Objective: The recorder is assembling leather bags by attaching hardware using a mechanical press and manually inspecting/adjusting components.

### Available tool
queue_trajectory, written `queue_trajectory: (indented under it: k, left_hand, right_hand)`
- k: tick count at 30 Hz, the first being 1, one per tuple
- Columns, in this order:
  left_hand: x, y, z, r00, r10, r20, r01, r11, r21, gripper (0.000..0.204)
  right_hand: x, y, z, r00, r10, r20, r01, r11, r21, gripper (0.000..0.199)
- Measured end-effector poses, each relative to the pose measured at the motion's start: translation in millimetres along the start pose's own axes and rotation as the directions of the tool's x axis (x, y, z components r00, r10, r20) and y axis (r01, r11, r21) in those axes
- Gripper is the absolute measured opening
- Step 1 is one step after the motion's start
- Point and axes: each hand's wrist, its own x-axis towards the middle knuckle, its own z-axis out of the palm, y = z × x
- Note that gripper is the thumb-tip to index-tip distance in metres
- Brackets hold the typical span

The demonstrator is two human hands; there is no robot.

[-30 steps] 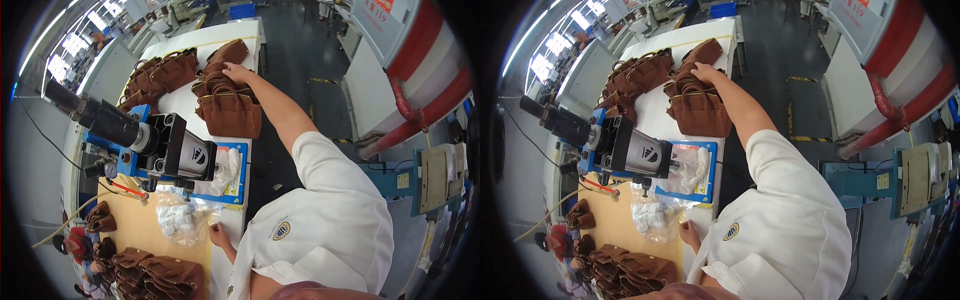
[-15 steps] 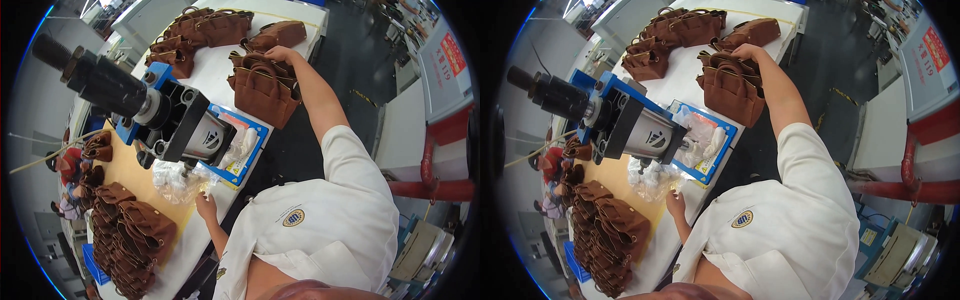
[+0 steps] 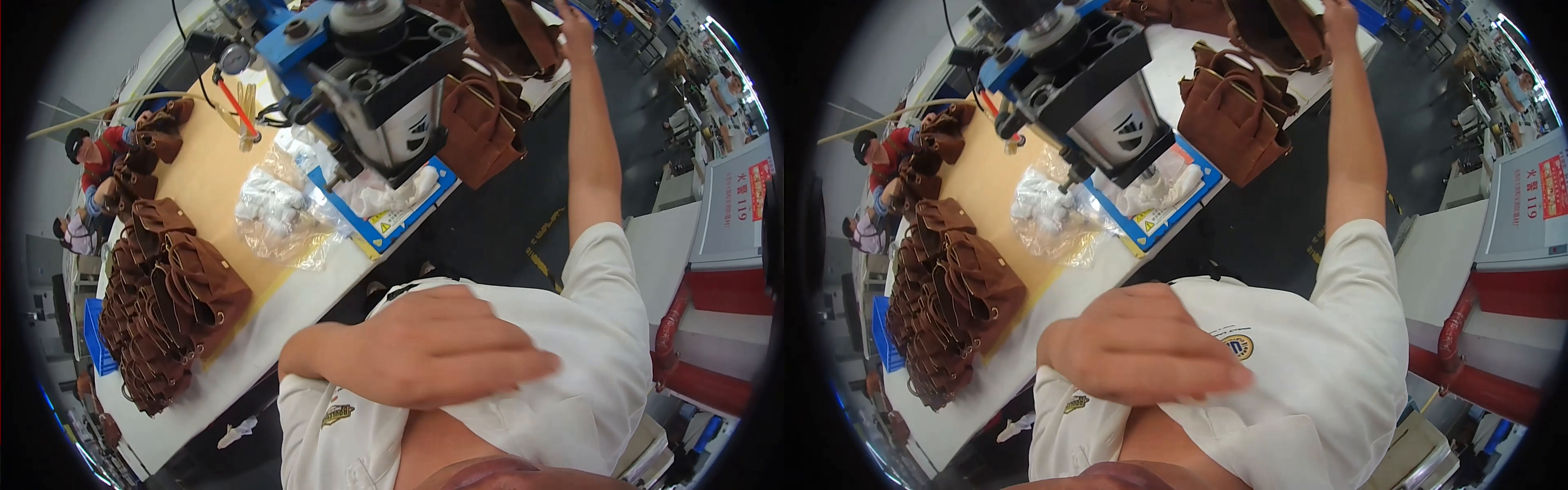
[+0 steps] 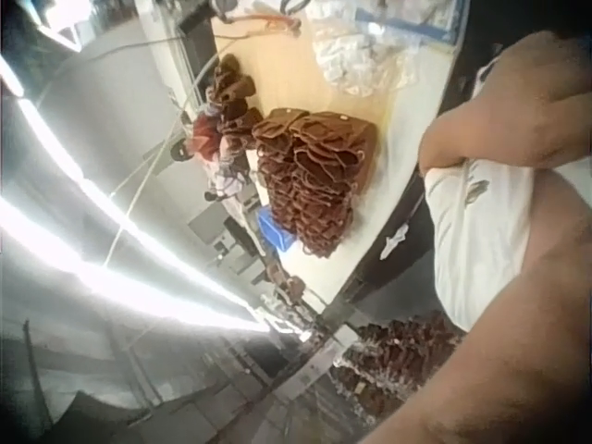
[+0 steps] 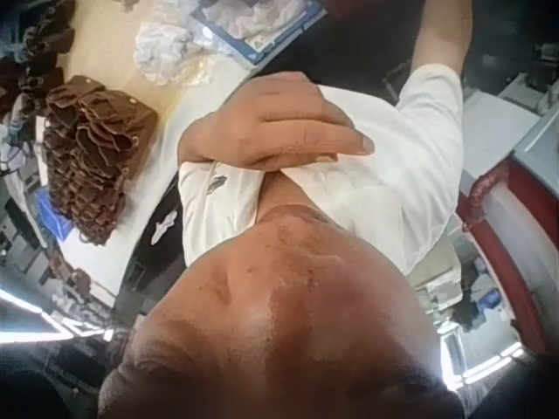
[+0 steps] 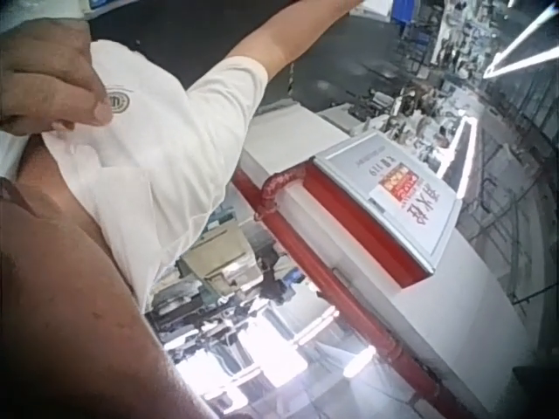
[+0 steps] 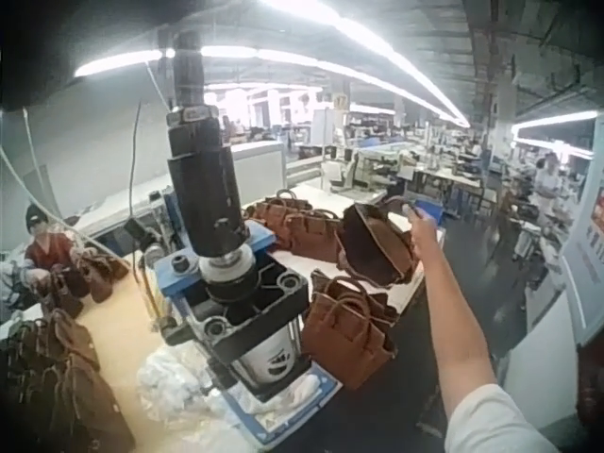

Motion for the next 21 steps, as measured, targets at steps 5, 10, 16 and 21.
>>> queue_trajectory:
  k: [5, 10, 16, 21]
  left_hand:
    - [16, 19, 15, 0.952, 0.306, 0.014, -0.295, 0.928, -0.229, 0.036]
    - [-19, 24, -18, 0.926, 0.369, 0.077, -0.321, 0.880, -0.350, 0.051]
    - [-76, 22, -62, 0.926, 0.366, 0.089, -0.334, 0.907, -0.259, 0.020]
    - [-127, -25, -59, 0.988, -0.145, -0.060, 0.156, 0.944, 0.291, 0.062]
  right_hand:
    - [-2, -3, -71, 0.862, -0.426, -0.273, 0.381, 0.902, -0.203, 0.034]
    - [-25, 25, -144, 0.852, -0.514, -0.097, 0.522, 0.848, 0.090, 0.021]
    - [-142, 42, -213, 0.980, -0.150, 0.129, 0.110, 0.956, 0.273, 0.023]
    - [-243, 48, -182, 0.918, -0.096, 0.386, -0.049, 0.936, 0.348, 0.023]
